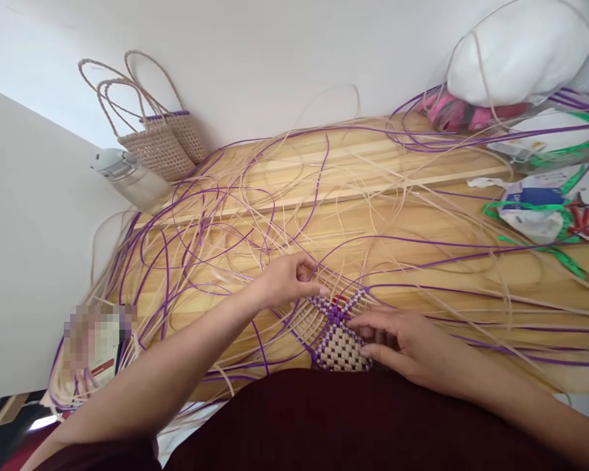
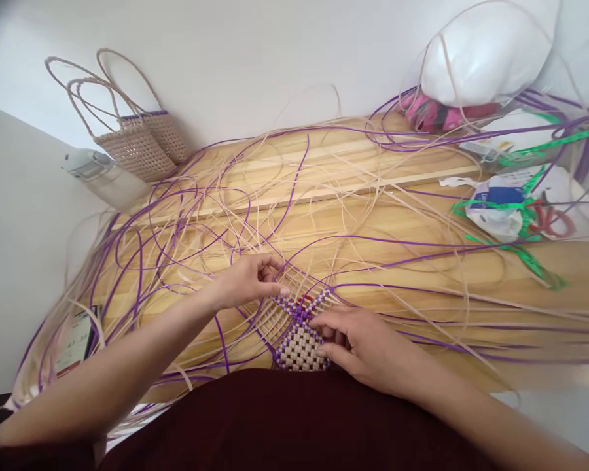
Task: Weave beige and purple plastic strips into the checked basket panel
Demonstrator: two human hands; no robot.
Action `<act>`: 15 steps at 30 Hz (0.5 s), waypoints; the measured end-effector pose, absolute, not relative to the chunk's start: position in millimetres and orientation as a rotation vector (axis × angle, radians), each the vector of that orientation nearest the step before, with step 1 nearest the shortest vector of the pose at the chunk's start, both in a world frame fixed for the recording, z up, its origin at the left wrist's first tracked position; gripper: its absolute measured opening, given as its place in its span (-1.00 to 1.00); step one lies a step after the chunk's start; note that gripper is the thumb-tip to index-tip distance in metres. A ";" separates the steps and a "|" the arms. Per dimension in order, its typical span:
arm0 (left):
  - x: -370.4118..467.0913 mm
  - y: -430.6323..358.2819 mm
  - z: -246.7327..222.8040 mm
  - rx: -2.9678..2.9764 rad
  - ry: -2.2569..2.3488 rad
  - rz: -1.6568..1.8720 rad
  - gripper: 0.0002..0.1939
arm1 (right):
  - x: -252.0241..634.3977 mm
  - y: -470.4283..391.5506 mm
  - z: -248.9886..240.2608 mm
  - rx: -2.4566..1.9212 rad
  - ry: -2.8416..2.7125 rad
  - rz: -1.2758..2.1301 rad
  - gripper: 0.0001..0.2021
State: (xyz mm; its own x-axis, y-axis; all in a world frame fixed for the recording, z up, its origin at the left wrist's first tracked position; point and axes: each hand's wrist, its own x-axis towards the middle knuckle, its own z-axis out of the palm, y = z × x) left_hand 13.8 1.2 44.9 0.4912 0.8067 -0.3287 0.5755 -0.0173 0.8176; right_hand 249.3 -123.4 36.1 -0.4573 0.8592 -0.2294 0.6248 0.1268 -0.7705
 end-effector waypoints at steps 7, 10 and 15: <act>19.0 21.0 56.1 1.441 0.985 -0.071 -0.60 | 249.2 -122.9 31.5 -1.429 -2.116 1.240 -0.69; 26.1 23.5 52.9 1.608 0.826 -0.238 -0.75 | 249.8 -121.0 31.7 -1.411 -2.113 1.274 -0.69; 31.6 25.4 48.1 1.612 0.670 -0.232 -0.87 | 251.4 -118.4 32.4 -1.394 -2.009 1.351 -0.75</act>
